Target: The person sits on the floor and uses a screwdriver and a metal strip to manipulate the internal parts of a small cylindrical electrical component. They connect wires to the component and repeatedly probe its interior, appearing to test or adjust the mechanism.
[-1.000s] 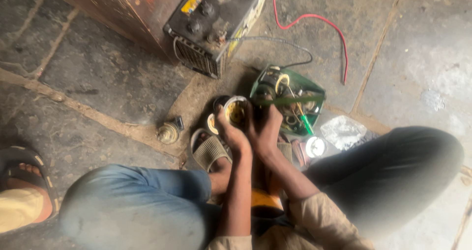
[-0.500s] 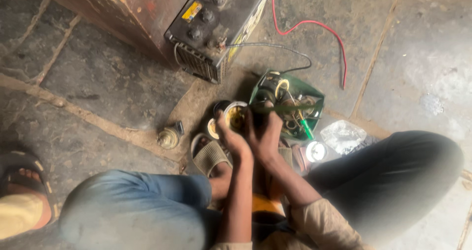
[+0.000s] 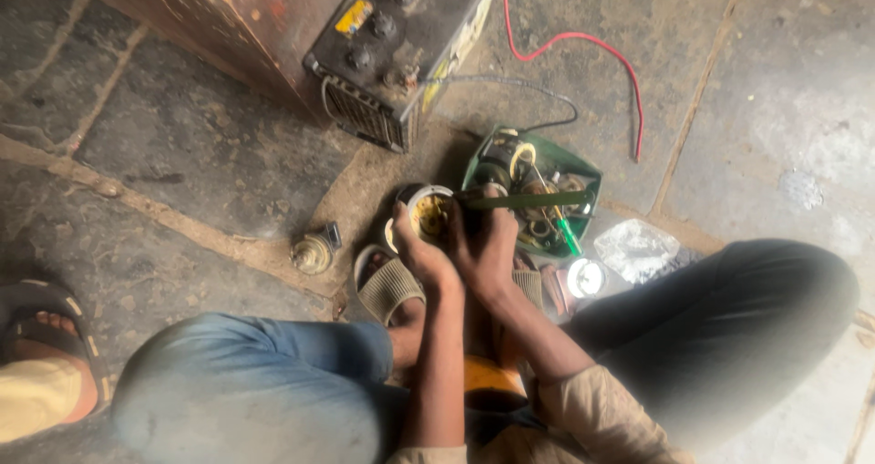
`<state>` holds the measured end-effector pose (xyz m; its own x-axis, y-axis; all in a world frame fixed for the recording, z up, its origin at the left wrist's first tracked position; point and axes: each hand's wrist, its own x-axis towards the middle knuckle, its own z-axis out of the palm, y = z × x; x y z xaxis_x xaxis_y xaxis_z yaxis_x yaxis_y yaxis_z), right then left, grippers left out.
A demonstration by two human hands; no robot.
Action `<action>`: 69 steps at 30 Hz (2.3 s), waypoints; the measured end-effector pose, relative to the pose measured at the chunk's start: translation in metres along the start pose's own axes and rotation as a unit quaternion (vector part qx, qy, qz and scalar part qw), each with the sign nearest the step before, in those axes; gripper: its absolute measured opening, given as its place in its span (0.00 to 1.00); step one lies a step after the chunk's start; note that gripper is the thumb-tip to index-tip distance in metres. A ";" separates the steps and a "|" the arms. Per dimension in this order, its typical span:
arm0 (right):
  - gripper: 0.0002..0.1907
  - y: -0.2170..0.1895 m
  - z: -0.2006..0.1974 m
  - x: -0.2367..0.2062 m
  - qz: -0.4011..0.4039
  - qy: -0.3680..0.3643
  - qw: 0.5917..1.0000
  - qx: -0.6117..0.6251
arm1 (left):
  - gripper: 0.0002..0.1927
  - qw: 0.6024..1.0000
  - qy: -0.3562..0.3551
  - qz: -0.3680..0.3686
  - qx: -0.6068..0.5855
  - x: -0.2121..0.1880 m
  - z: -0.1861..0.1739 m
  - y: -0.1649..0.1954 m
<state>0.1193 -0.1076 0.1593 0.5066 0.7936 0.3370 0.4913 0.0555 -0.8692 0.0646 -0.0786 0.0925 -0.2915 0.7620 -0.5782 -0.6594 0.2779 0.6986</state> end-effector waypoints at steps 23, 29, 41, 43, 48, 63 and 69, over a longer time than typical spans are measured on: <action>0.10 0.005 0.001 -0.003 0.077 0.007 0.997 0.025 | 0.31 0.998 -0.005 -0.048 -0.041 0.006 -0.001 0.001; 0.08 0.005 0.000 -0.007 0.119 0.018 0.987 0.104 | 0.31 0.998 -0.010 -0.050 0.021 0.003 -0.003 0.001; 0.05 0.007 -0.029 -0.003 0.053 -0.097 0.982 0.152 | 0.31 0.988 -0.076 -0.111 -0.079 -0.009 0.002 0.020; 0.05 0.006 -0.029 -0.003 0.067 -0.098 0.983 0.144 | 0.32 0.990 -0.094 -0.091 -0.047 -0.010 0.002 0.021; 0.08 0.003 -0.027 -0.005 0.043 -0.076 0.990 0.110 | 0.32 0.992 -0.095 -0.078 -0.033 -0.011 0.002 0.021; 0.10 0.017 -0.024 -0.009 -0.008 -0.112 0.993 0.048 | 0.33 0.989 -0.124 -0.069 -0.040 -0.007 0.000 0.017; 0.11 0.021 -0.021 -0.012 -0.015 -0.112 0.993 0.043 | 0.31 0.990 -0.098 -0.091 -0.033 -0.004 -0.002 0.015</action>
<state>0.1383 -0.1284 0.1449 0.3186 0.9048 0.2825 0.4356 0.1249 -0.8914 0.0545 -0.0785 0.1047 -0.0280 0.8042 -0.5937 -0.7345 0.3863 0.5579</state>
